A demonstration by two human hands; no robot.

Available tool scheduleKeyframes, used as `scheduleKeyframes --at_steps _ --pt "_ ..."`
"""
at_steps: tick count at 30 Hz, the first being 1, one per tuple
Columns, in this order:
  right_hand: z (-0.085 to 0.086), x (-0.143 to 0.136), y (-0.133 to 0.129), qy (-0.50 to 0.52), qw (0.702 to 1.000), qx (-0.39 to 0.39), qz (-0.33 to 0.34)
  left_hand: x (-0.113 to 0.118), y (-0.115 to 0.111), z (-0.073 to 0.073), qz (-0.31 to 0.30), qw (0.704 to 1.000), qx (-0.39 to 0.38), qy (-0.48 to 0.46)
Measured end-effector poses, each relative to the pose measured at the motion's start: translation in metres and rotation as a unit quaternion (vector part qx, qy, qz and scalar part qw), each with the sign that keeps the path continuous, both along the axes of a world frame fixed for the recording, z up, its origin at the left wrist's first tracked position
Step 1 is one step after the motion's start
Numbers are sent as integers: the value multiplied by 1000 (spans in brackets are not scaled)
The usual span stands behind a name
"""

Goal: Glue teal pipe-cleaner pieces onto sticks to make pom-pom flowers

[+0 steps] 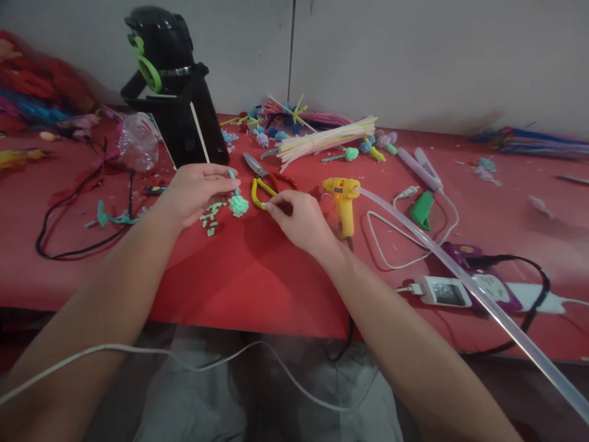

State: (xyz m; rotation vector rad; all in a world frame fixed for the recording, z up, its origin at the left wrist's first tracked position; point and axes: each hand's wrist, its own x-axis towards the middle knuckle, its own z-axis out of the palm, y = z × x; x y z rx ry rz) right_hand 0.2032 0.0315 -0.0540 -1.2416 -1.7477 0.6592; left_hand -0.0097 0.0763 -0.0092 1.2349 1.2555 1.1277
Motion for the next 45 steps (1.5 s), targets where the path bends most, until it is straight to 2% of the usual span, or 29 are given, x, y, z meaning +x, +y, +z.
scheduleKeyframes --at_steps 5,9,12,17,24,29,35,45 --pt "0 -2 -2 14 1000 11 12 2 -2 6 3 1000 -26 -2" --pt "1 -3 -3 37 999 9 12 1 -1 4 -10 1000 -21 0" --pt "2 -3 -4 33 999 31 13 -1 0 0 -37 999 32 11" --pt "4 -6 -4 1 996 92 23 -1 -2 -2 -60 975 160 143" --pt "9 -9 -6 -36 991 123 -23 3 -3 -3 -82 959 221 158" --pt "13 -14 -9 -67 989 127 -31 3 -8 -2 -82 962 219 143" --pt "13 -17 -10 -83 988 129 -35 4 -12 2 -69 975 168 130" --pt "12 -18 -10 -109 985 129 -17 4 -13 1 -84 968 189 139"
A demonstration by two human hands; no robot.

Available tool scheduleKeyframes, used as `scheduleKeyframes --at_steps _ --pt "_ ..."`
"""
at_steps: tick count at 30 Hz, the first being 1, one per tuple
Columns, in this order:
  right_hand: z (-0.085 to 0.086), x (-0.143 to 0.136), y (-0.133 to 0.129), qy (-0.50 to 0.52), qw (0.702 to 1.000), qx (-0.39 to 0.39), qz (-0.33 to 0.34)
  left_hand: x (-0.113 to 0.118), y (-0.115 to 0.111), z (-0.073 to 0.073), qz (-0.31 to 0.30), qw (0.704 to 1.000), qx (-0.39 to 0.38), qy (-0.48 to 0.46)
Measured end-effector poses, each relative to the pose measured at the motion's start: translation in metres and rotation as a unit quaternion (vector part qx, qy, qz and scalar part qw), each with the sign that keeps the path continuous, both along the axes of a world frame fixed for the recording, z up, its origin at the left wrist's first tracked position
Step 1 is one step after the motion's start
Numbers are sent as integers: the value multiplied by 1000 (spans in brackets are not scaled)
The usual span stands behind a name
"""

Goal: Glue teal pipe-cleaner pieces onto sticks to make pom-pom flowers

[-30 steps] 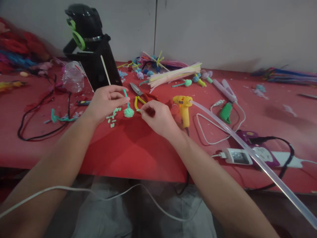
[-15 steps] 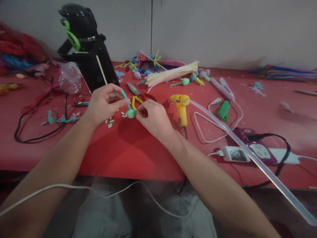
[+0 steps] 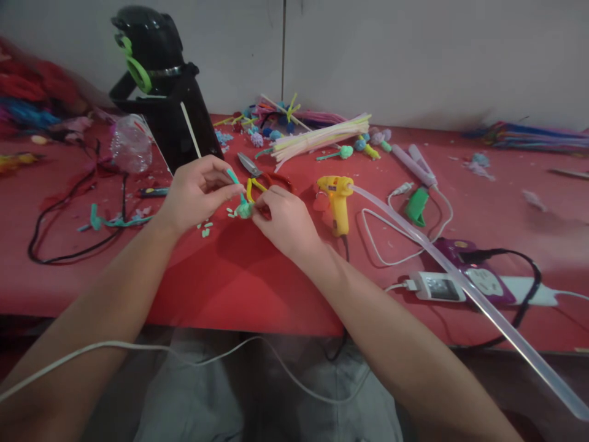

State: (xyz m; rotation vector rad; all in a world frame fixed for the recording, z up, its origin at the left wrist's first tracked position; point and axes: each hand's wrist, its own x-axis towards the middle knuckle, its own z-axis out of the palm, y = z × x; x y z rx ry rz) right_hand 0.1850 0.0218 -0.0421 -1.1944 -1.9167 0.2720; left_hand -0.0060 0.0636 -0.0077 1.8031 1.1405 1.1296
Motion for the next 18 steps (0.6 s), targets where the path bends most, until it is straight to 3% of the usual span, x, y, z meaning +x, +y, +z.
scheduleKeyframes --at_steps 12,18 --pt "-2 -1 -1 12 999 6 31 3 -3 2 -3 1000 -14 -17" --pt "-1 1 -1 33 999 -5 14 3 -2 2 17 999 -21 -25"
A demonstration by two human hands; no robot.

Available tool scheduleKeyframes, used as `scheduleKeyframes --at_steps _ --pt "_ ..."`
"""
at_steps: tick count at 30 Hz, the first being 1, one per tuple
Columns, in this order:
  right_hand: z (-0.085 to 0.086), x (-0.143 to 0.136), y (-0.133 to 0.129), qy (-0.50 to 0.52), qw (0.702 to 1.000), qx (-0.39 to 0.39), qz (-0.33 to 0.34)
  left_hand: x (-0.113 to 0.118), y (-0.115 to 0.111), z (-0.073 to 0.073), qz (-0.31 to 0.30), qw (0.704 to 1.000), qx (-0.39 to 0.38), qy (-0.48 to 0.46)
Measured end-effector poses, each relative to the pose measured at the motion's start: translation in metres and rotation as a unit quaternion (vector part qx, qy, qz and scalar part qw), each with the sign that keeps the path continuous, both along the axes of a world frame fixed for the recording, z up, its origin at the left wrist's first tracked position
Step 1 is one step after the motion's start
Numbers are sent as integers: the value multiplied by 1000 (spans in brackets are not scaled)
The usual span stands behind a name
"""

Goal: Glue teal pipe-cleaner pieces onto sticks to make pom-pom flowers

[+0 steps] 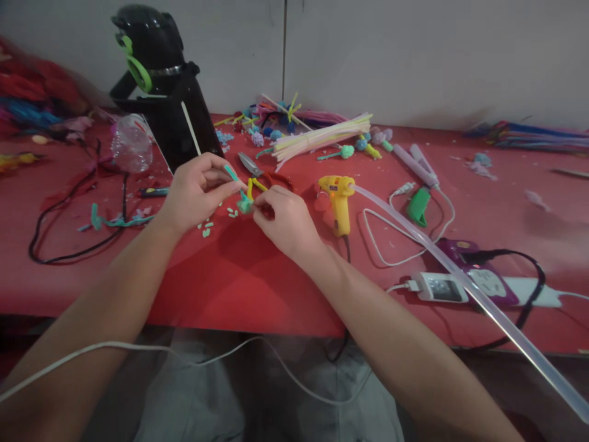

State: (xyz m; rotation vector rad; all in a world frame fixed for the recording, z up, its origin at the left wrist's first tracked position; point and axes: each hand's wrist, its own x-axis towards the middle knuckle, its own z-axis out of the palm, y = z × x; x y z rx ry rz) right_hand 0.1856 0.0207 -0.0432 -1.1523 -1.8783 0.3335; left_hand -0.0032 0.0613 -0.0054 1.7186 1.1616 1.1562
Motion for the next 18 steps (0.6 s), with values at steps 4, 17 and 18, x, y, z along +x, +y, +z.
scheduleKeyframes --at_steps 4,17,18 --pt "0 0 0 5 1000 5 -2 0 0 -1 -8 1000 9 -7" --pt "0 -2 -1 1 1000 2 5 3 -1 0 17 999 -24 -31" --pt "-1 -2 -1 -1 1000 3 6 3 -1 0 20 999 -23 -30"
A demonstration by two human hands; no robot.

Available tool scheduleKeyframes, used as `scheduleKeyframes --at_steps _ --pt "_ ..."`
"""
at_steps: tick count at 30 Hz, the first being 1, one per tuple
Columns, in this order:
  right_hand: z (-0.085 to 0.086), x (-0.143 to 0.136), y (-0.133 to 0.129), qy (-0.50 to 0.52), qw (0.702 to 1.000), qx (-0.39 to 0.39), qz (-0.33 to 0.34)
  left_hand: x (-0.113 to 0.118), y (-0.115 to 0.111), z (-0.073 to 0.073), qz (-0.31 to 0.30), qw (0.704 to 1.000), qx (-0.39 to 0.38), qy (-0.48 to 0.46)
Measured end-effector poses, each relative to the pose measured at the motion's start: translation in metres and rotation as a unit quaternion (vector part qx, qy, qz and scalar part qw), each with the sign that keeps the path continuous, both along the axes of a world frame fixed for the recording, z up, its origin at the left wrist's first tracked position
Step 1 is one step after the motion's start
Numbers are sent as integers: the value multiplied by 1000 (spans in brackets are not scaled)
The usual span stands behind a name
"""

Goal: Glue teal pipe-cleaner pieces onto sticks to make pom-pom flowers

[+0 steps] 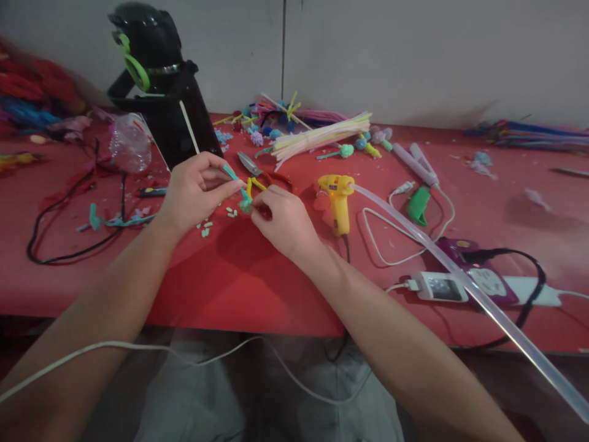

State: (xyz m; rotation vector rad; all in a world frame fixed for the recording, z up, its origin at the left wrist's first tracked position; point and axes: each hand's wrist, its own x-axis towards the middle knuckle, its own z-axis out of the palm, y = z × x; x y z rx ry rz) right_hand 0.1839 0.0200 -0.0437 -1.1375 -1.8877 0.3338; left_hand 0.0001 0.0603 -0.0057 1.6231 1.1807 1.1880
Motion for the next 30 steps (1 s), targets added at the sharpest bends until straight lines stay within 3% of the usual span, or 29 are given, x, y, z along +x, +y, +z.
scheduleKeyframes --at_steps 7,10,14,19,23,30 --pt "0 1 1 -14 1000 8 5 -1 0 -2 -10 1000 23 12" --pt "1 2 0 49 999 -10 -3 -2 0 1 4 1000 14 8" --pt "0 4 2 184 977 -100 -26 -4 0 3 12 1000 21 -2" --pt "-5 4 8 275 941 -198 13 -6 7 -5 -22 995 99 16" --pt "-6 3 8 276 940 -201 20 -6 14 -12 -41 986 158 33" --pt "-6 1 6 258 947 -190 15 -6 14 -13 -49 981 177 65"
